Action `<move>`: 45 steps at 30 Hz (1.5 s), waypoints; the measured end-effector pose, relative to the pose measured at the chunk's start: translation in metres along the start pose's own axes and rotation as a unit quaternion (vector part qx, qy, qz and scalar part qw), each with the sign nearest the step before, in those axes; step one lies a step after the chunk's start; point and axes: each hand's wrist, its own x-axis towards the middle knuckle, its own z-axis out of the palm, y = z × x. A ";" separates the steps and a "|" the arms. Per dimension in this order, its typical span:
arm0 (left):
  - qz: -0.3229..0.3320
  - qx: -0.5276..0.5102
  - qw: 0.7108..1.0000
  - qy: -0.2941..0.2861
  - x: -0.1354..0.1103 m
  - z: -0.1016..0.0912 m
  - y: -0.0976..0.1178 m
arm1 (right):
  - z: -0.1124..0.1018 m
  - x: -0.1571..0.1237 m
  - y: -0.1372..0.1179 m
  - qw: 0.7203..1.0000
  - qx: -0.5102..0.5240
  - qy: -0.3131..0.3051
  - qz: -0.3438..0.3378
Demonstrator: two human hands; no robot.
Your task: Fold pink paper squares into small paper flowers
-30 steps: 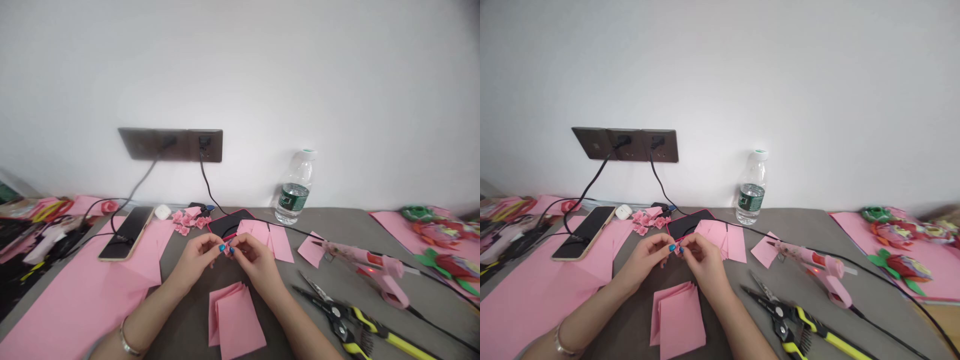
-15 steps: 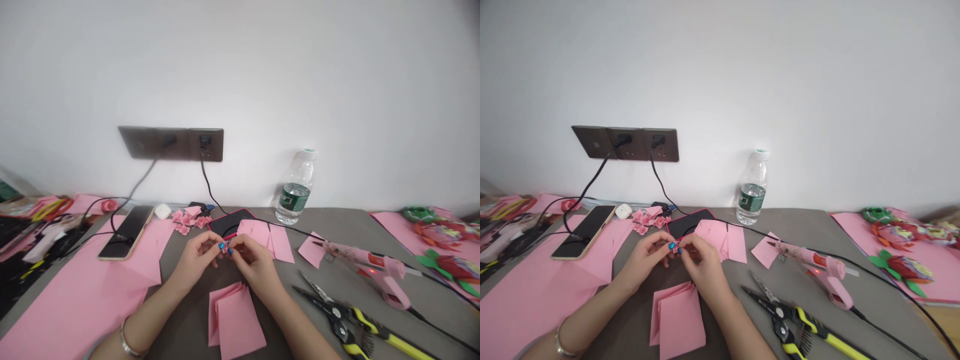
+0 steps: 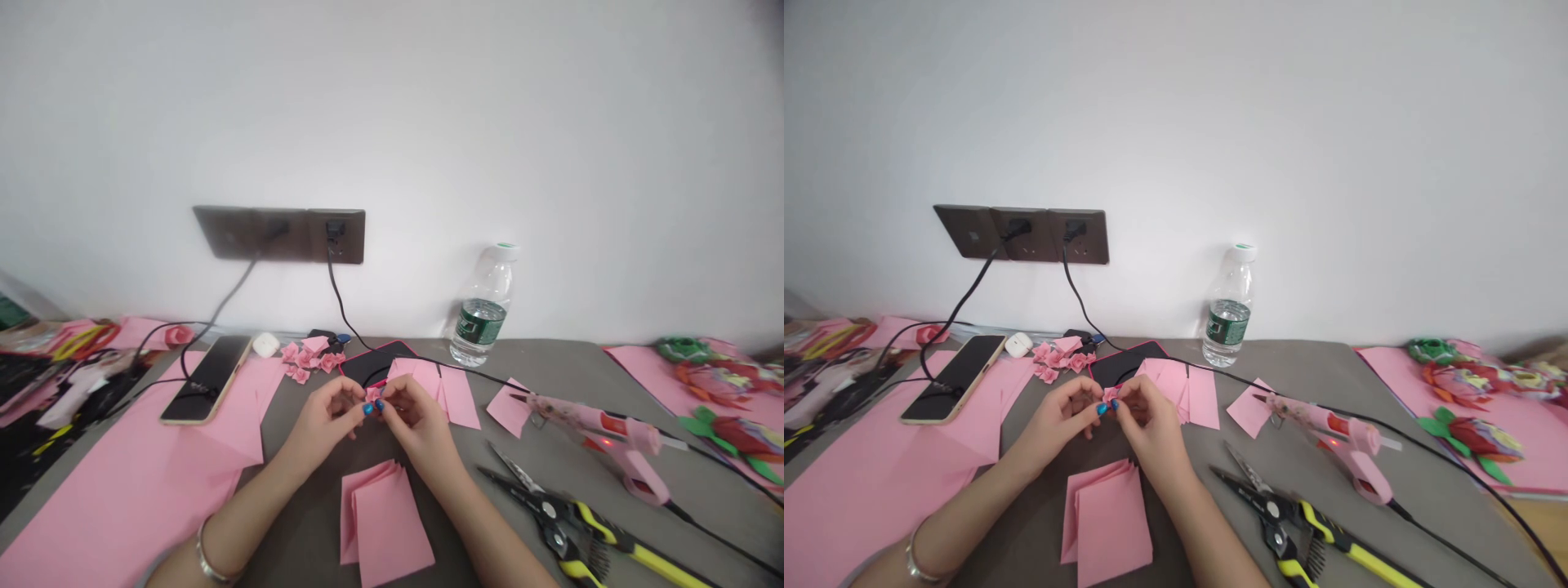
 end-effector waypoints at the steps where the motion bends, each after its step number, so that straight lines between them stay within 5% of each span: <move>1: 0.002 0.005 1.000 -0.004 0.000 0.000 -0.001 | 0.000 0.000 0.001 1.000 0.002 0.004 0.001; 8: 0.002 0.018 1.000 0.009 0.001 -0.001 -0.004 | 0.001 0.000 -0.002 0.998 0.041 -0.036 0.015; 22: 0.006 0.071 0.997 -0.001 -0.002 -0.004 0.002 | 0.001 0.003 -0.008 0.993 0.092 -0.022 0.072; 45: -0.005 0.038 0.999 0.018 -0.002 -0.001 -0.003 | 0.003 0.003 0.003 0.993 0.118 0.021 0.025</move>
